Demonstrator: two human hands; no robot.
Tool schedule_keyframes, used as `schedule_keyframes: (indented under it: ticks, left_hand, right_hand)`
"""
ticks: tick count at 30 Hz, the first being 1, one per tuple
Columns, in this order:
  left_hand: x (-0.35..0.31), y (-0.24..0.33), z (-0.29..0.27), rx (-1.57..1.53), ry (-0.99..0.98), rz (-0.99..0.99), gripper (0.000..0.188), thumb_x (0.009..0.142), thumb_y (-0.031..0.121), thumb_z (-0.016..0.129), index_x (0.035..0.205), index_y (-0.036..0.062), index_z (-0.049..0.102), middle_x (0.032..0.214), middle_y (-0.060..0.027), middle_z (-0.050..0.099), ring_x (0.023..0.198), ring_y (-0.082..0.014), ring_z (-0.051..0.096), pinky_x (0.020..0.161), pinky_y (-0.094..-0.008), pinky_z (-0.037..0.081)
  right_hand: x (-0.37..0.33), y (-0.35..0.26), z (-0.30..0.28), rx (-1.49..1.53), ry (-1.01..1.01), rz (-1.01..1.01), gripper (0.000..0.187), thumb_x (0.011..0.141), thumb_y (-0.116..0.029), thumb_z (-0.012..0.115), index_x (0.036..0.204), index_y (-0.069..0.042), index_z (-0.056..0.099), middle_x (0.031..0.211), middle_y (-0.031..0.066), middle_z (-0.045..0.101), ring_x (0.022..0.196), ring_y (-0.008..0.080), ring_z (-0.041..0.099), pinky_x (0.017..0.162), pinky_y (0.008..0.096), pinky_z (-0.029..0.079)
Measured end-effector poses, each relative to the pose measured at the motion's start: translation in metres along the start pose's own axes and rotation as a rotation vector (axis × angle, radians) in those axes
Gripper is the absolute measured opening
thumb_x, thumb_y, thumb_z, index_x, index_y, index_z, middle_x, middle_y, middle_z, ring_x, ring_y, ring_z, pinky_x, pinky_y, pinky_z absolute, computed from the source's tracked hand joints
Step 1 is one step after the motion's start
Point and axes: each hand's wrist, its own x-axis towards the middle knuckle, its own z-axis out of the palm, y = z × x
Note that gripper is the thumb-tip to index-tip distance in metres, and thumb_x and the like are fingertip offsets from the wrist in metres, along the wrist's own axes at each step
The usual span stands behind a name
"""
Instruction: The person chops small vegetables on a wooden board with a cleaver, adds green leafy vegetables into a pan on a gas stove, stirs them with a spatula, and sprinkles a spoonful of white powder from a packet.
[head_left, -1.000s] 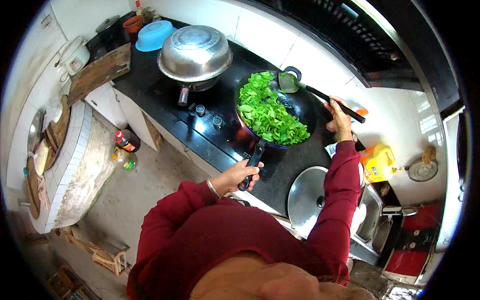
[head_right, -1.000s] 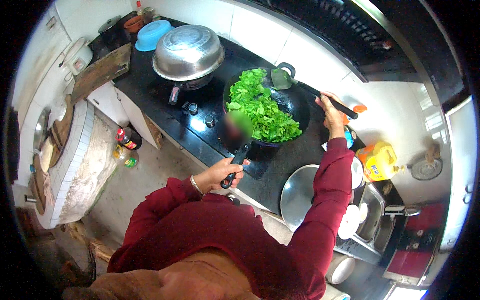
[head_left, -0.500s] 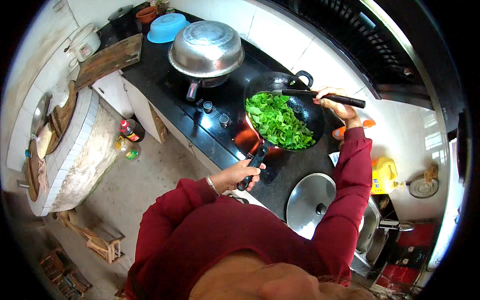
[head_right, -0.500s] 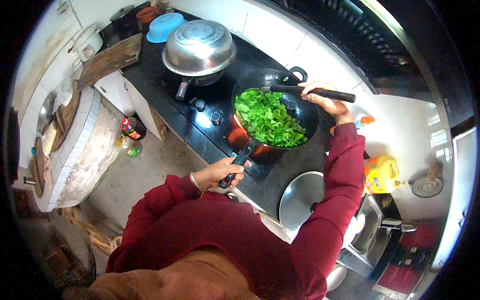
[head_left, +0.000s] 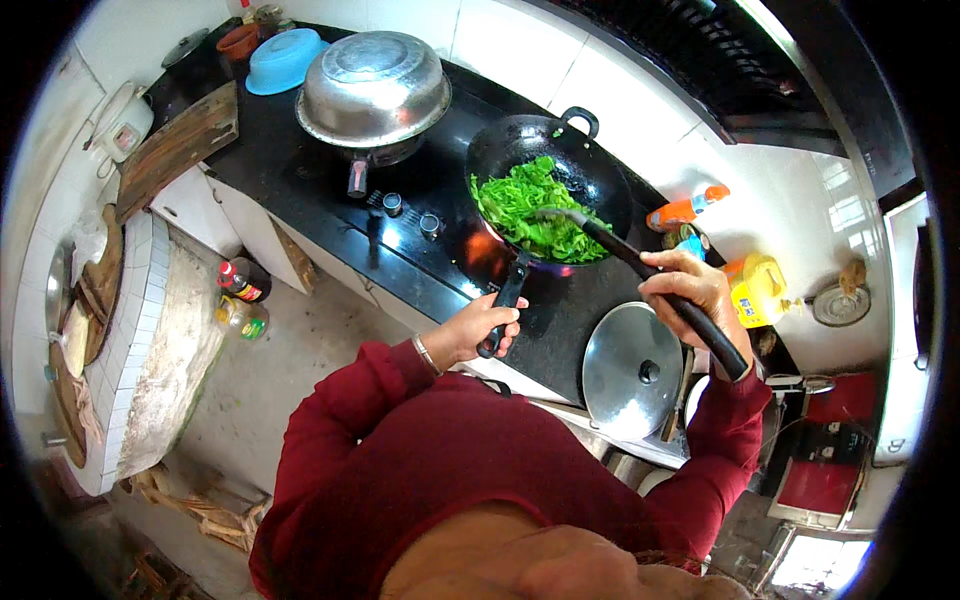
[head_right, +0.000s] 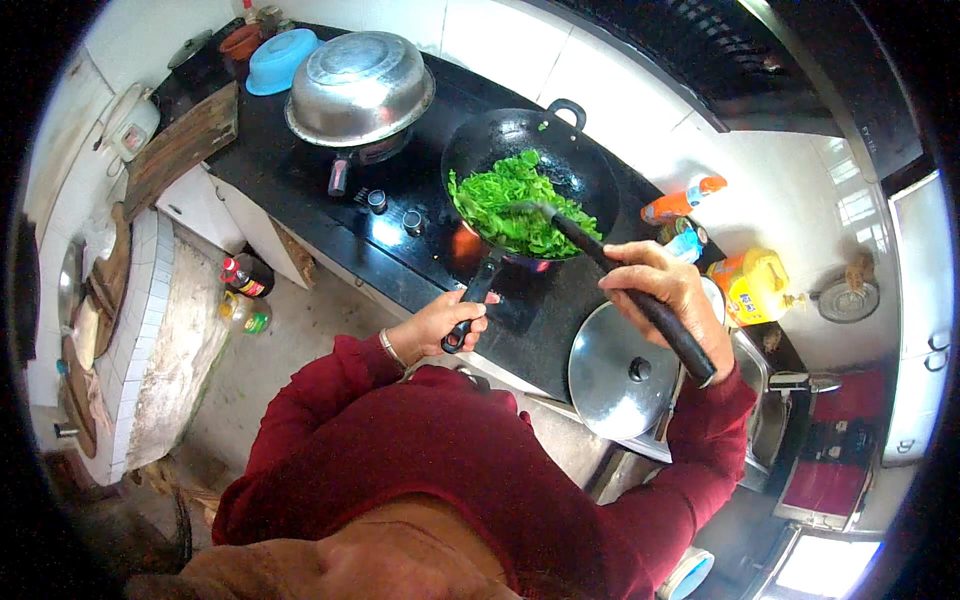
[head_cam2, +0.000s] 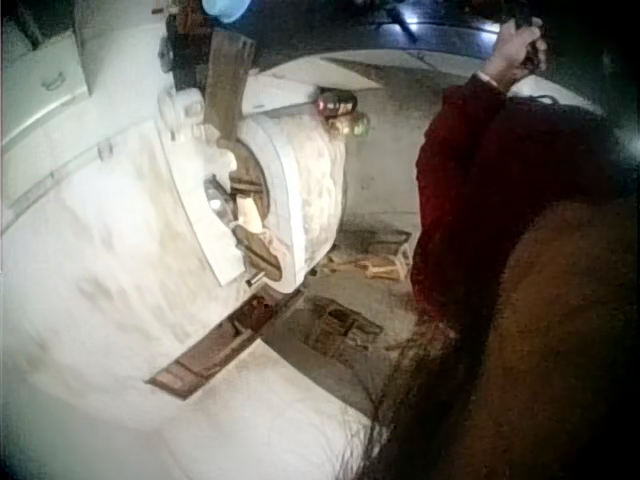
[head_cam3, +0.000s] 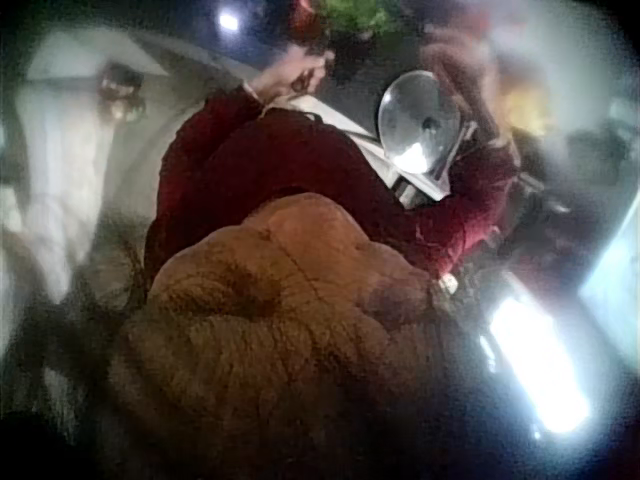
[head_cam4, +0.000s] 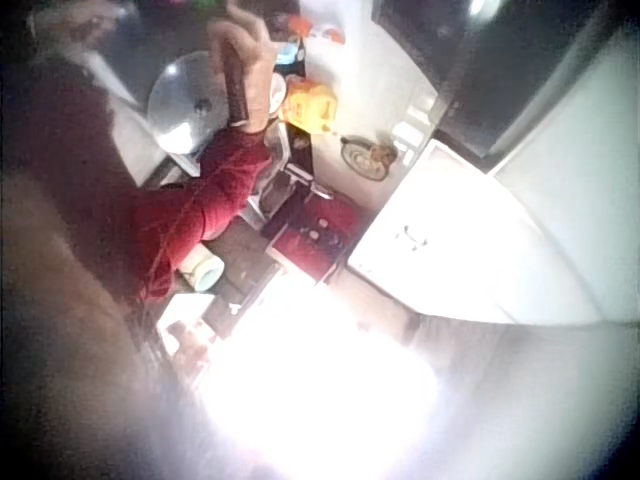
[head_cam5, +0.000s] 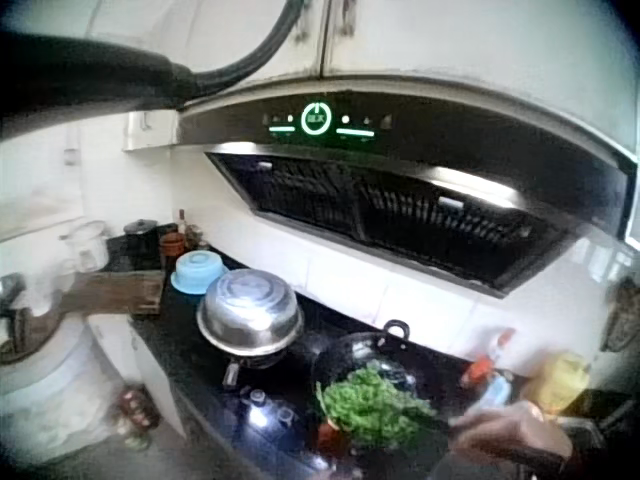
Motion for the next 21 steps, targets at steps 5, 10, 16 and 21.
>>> schedule_keyframes:
  ticks: [5,10,16,21]
  left_hand:
    - [0.003,-0.005,-0.003,-0.055,-0.050,-0.011,0.029,0.088,0.015,0.052,0.115,0.0086,0.042,0.068,-0.0027,0.051,0.052,-0.0130,0.050,0.046,-0.0274,0.043]
    - [0.001,-0.001,0.001,-0.069,-0.037,-0.007,0.026,0.089,0.014,0.051,0.113,0.0089,0.042,0.067,-0.0022,0.050,0.051,-0.0130,0.049,0.045,-0.0275,0.042]
    - [0.001,-0.002,0.003,-0.073,-0.045,0.005,0.023,0.089,0.014,0.050,0.111,0.0096,0.043,0.066,-0.0019,0.050,0.051,-0.0129,0.048,0.045,-0.0273,0.042]
    - [0.000,-0.003,0.003,-0.058,-0.032,0.010,0.027,0.090,0.016,0.050,0.116,0.0105,0.044,0.068,-0.0006,0.048,0.051,-0.0100,0.046,0.045,-0.0247,0.040]
  right_hand:
    - [0.000,0.039,0.041,0.001,0.084,0.014,0.015,0.072,0.001,0.065,0.086,-0.003,0.063,0.098,0.0175,0.060,0.086,0.0275,0.062,0.071,0.0320,0.049]
    - [0.023,0.068,0.084,-0.006,0.121,0.050,0.021,0.076,0.004,0.062,0.094,-0.006,0.063,0.109,0.0176,0.056,0.088,0.0284,0.062,0.070,0.0297,0.050]
    - [0.025,0.115,0.125,-0.235,0.220,-0.040,0.020,0.079,-0.001,0.062,0.097,-0.010,0.063,0.123,0.0184,0.050,0.096,0.0318,0.060,0.077,0.0307,0.049]
    - [0.019,0.097,0.102,-0.074,0.260,0.016,0.018,0.076,0.000,0.061,0.092,-0.006,0.062,0.096,0.0136,0.059,0.095,0.0282,0.062,0.080,0.0319,0.049]
